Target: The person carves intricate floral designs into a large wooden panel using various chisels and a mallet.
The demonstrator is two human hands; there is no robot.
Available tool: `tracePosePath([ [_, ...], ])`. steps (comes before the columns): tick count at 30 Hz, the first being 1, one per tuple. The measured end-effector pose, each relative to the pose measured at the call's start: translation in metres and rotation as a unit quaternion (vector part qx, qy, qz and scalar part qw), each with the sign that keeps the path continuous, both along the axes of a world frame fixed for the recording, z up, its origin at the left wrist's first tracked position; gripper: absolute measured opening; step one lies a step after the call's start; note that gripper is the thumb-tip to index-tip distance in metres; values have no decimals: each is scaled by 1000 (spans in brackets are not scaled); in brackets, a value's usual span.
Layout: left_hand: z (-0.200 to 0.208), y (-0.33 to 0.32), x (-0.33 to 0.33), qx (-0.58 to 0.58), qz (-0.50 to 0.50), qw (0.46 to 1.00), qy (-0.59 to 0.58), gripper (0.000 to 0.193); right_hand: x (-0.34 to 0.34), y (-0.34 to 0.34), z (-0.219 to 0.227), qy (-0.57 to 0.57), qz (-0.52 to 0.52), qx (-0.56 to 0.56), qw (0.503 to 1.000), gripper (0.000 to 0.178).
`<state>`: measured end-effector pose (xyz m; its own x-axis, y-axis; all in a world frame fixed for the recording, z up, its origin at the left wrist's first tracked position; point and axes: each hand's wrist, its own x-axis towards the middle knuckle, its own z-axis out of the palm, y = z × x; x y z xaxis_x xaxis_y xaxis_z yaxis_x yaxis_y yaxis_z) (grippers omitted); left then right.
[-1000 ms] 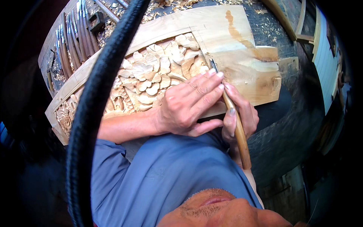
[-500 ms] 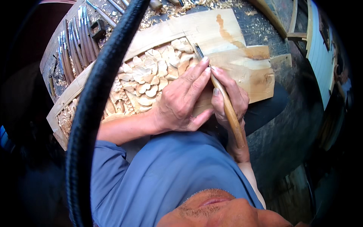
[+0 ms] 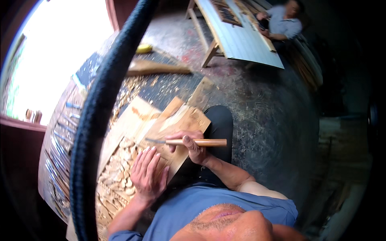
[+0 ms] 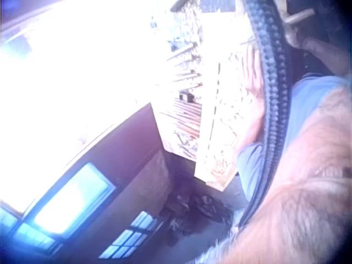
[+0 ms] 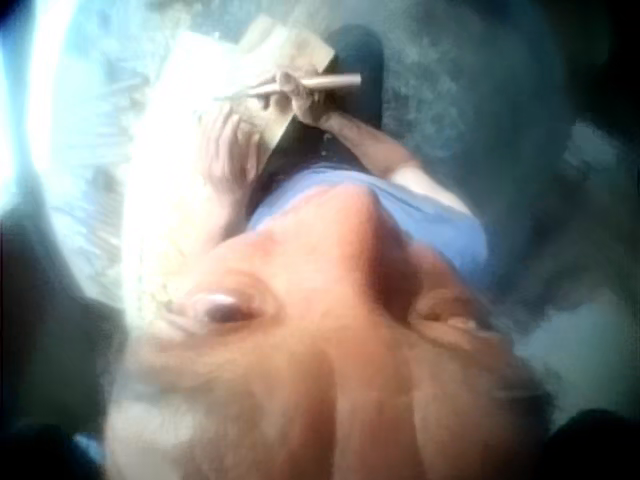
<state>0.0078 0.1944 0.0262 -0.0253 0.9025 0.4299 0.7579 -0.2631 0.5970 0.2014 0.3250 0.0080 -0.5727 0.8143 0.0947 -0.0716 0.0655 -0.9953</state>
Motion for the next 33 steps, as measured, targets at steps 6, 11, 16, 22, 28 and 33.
tracePosePath([
  [6,1,2,4,-1,14,998,59,60,0,-3,-2,82,-109,6,991,64],
  [11,7,-1,-7,-99,59,993,21,80,-3,24,11,-53,-166,181,968,35],
  [16,0,31,-52,-94,141,961,218,90,6,89,6,-109,-240,345,901,31],
  [22,13,33,-10,-224,24,963,148,90,6,106,-10,-2,-282,242,928,27],
  [28,73,17,64,-239,-396,881,-99,55,7,104,-18,27,-263,166,950,27],
  [33,24,23,34,-77,-67,991,-83,27,7,105,-12,23,-233,116,965,30],
])
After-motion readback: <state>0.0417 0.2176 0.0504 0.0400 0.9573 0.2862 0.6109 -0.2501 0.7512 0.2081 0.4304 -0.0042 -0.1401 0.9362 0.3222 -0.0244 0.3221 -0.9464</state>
